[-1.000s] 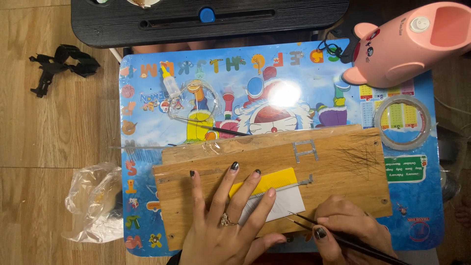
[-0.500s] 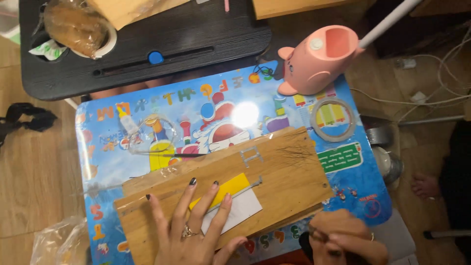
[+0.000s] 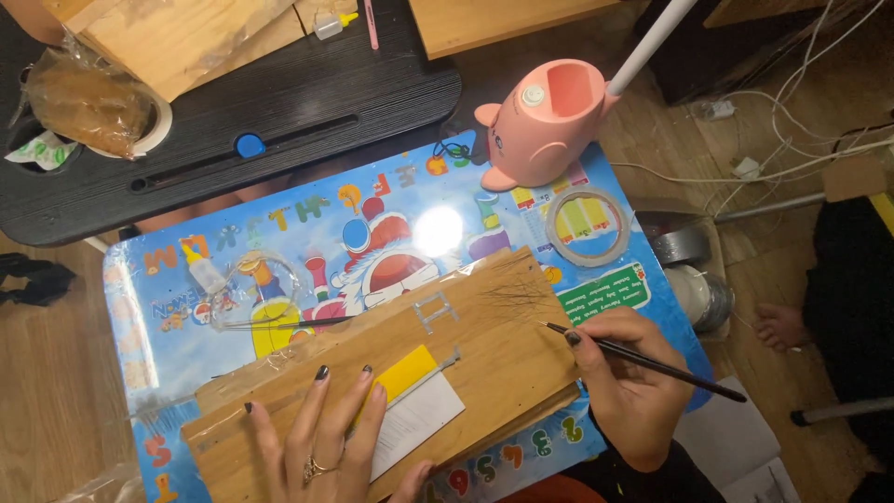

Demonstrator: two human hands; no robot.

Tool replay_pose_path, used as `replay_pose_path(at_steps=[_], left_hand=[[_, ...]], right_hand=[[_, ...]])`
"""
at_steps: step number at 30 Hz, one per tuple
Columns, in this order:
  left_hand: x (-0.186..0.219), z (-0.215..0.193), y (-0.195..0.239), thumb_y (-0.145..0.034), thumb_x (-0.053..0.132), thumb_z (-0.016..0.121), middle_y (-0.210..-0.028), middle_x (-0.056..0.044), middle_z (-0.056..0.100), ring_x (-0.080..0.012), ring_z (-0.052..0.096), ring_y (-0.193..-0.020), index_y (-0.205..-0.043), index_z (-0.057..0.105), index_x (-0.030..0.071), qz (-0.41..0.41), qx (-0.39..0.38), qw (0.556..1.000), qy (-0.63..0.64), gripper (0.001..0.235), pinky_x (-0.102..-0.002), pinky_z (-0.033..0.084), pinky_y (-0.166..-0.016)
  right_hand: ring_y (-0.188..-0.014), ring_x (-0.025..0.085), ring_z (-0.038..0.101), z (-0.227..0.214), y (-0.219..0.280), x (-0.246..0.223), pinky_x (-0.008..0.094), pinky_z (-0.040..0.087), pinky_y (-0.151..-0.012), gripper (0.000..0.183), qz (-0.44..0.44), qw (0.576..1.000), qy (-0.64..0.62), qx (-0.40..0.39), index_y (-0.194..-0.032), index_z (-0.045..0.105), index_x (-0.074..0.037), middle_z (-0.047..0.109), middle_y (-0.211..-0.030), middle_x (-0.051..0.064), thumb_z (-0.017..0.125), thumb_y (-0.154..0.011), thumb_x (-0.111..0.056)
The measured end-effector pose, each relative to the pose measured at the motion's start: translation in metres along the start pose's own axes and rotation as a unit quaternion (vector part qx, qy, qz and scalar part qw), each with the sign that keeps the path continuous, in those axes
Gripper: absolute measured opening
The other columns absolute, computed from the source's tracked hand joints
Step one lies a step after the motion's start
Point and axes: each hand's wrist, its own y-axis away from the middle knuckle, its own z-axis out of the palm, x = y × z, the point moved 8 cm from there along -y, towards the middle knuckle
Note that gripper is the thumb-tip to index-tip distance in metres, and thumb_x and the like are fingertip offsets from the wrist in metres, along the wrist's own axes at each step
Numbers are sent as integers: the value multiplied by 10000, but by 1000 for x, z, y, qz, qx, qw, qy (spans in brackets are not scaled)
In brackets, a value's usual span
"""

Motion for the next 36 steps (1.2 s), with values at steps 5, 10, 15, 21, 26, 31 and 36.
replay_pose_path(at_steps=[5,10,15,21,26,31,36], left_hand=[[-1,0,1,-885,706,539,-1399,-43,635,-353,554,-1342,-1368,554,147,1,10,1000,7,738,-747,260,-1215],[-2,1,2,-891,715,522,-1374,-37,656,-341,558,-1333,-1353,571,159,2,15,1000,7,724,-749,284,-1200],[-1,-1,2,-894,696,535,-1355,-41,662,-350,575,-1316,-1315,601,152,-5,34,999,17,691,-759,299,-1189],[-1,-1,2,-881,698,566,-1397,-40,631,-345,554,-1349,-1349,582,158,-1,18,1000,12,715,-762,303,-1185],[-2,1,4,-862,679,602,-1419,-31,618,-345,529,-1377,-1361,575,166,-5,-2,1000,12,717,-761,299,-1185],[-1,-2,3,-869,661,606,-1443,-26,598,-340,511,-1397,-1379,560,171,-10,-1,1000,22,709,-768,291,-1191],[-1,-2,3,-868,657,606,-1438,-23,603,-335,508,-1398,-1382,559,177,-12,1,1000,21,705,-763,291,-1192]], right_hand=[[-718,179,626,2,1,-1,266,523,-599,72,-5,1000,2,1,-972,658,-1,655,-826,102,671,-951,-70],[-765,218,630,0,7,-3,334,525,-722,92,-19,999,23,20,-923,646,6,666,-849,98,659,-949,-81],[-687,194,601,13,7,-19,305,500,-625,94,-37,999,20,-14,-924,654,1,649,-803,102,658,-941,-91],[-681,201,630,21,11,-22,305,512,-602,113,-63,996,39,-43,-958,663,-18,670,-819,108,676,-935,-128],[-660,200,660,25,10,-28,306,527,-589,128,-80,994,58,-55,-932,675,-20,698,-800,100,662,-942,-146],[-605,185,602,26,11,-27,325,472,-556,122,-72,994,54,-62,-910,672,-41,671,-758,75,656,-949,-155],[-605,185,589,20,10,-28,319,454,-565,115,-83,991,63,-85,-898,653,-53,671,-750,70,640,-955,-152]])
